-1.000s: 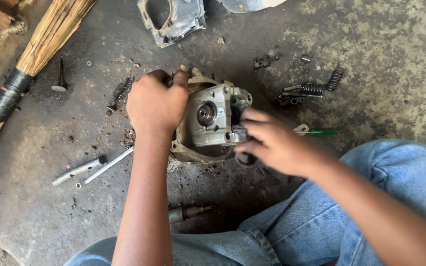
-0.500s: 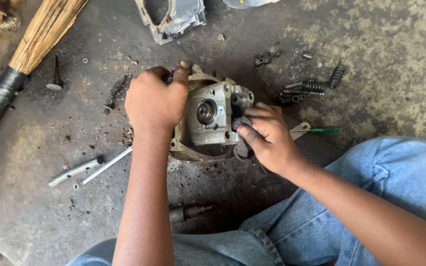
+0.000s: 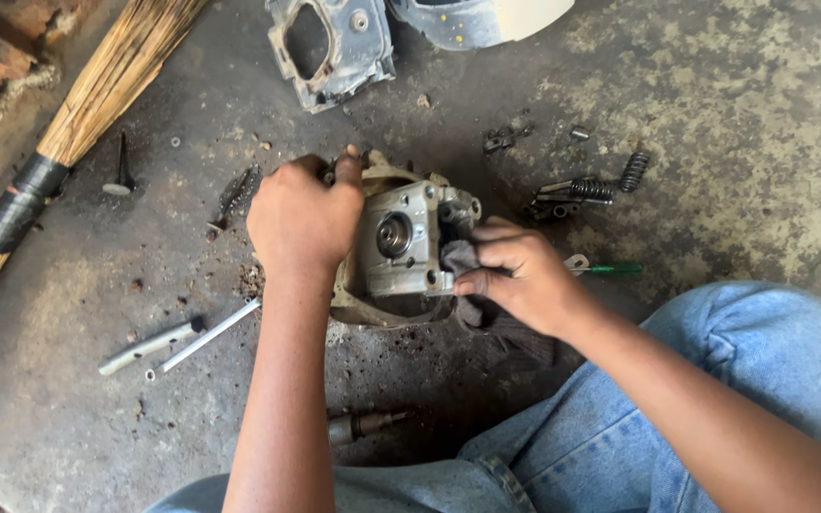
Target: The person sits on the floor and cleans a disassembled engine cylinder head using a rag and a screwdriver. They wipe the exterior surfaces and scrape inside the valve seats and ports to remove grime.
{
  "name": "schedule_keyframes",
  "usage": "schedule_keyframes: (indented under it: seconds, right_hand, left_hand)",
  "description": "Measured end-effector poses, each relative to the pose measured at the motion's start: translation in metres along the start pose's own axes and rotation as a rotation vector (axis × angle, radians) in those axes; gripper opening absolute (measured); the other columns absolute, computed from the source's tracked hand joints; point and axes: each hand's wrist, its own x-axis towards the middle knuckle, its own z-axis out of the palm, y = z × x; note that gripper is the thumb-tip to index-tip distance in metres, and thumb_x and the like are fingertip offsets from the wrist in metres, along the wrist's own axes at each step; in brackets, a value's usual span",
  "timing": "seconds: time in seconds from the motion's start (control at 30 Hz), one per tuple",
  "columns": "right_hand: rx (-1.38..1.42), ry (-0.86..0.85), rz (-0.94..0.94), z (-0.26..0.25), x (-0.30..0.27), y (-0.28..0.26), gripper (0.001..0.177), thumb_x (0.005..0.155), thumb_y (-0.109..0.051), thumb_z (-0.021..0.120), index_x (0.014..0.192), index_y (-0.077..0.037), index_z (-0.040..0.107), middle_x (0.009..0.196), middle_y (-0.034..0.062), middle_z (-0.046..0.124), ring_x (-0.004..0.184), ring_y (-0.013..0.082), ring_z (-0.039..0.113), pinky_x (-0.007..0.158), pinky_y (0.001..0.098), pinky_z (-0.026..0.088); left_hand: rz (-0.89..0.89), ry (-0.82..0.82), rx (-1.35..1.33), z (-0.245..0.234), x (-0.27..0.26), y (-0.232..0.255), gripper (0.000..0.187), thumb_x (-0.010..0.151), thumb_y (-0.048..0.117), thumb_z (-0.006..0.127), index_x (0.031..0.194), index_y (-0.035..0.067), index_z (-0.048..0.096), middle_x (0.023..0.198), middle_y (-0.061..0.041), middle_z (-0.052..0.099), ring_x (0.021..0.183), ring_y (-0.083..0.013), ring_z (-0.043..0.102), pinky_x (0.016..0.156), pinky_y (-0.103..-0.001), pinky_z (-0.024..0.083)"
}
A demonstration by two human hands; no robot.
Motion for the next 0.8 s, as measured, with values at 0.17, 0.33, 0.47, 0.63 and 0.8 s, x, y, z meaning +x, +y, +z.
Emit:
schedule_keyframes:
  seconds: [0.17,0.33,0.47,0.63,0.8]
  right_hand:
    - [0.025,0.238,0.147,0.019,-0.003,-0.002,0.023,0.101,-0.020,0.064,0.091,-0.001,0.072,0.082,0.0048,0.070,0.075,0.0165,0.066,0.069,0.0326,0.053]
    - [0.268,0.481,0.447,0.007,-0.009,-0.001,0.039,0.113,-0.028,0.057,0.085,-0.002,0.069,0.072,0.0013,0.063,0.067,0.0145,0.054,0.065,0.0322,0.047]
    - [0.486,0.517,0.481,-0.038,-0.007,-0.001,0.027,0.108,-0.029,0.056,0.103,-0.007,0.071,0.083,-0.0007,0.068,0.074,0.0120,0.059,0.072,0.0277,0.050]
    - [0.437,0.479,0.542,-0.049,-0.015,-0.003,0.024,0.105,-0.025,0.059,0.112,-0.007,0.074,0.092,0.0001,0.070,0.084,0.0114,0.058,0.080,0.0275,0.046]
    - [0.371,0.417,0.613,-0.042,-0.015,0.000,0.029,0.103,-0.029,0.057,0.115,-0.008,0.074,0.097,-0.0018,0.073,0.086,0.0096,0.059,0.079,0.0265,0.047]
  left_hand:
    - [-0.075,-0.131,0.024,-0.006,-0.002,0.019,0.050,0.090,0.056,0.060,0.092,0.009,0.077,0.085,-0.021,0.074,0.082,-0.0381,0.074,0.077,-0.049,0.057]
    - [0.032,-0.046,0.043,-0.001,-0.010,0.030,0.054,0.090,0.058,0.063,0.085,0.006,0.077,0.084,-0.022,0.074,0.080,-0.0404,0.073,0.074,-0.050,0.056]
    - [0.125,0.058,0.022,0.003,-0.016,0.036,0.054,0.088,0.057,0.065,0.081,0.005,0.076,0.083,-0.021,0.072,0.076,-0.0393,0.073,0.070,-0.049,0.056]
    - [-0.040,-0.271,0.105,-0.003,-0.011,0.044,0.063,0.095,0.063,0.052,0.084,0.005,0.072,0.079,-0.014,0.074,0.074,-0.0315,0.077,0.068,-0.045,0.062]
    - [-0.004,-0.108,0.043,-0.002,-0.003,0.017,0.057,0.093,0.061,0.057,0.094,0.008,0.078,0.090,-0.021,0.075,0.089,-0.0392,0.073,0.082,-0.049,0.056]
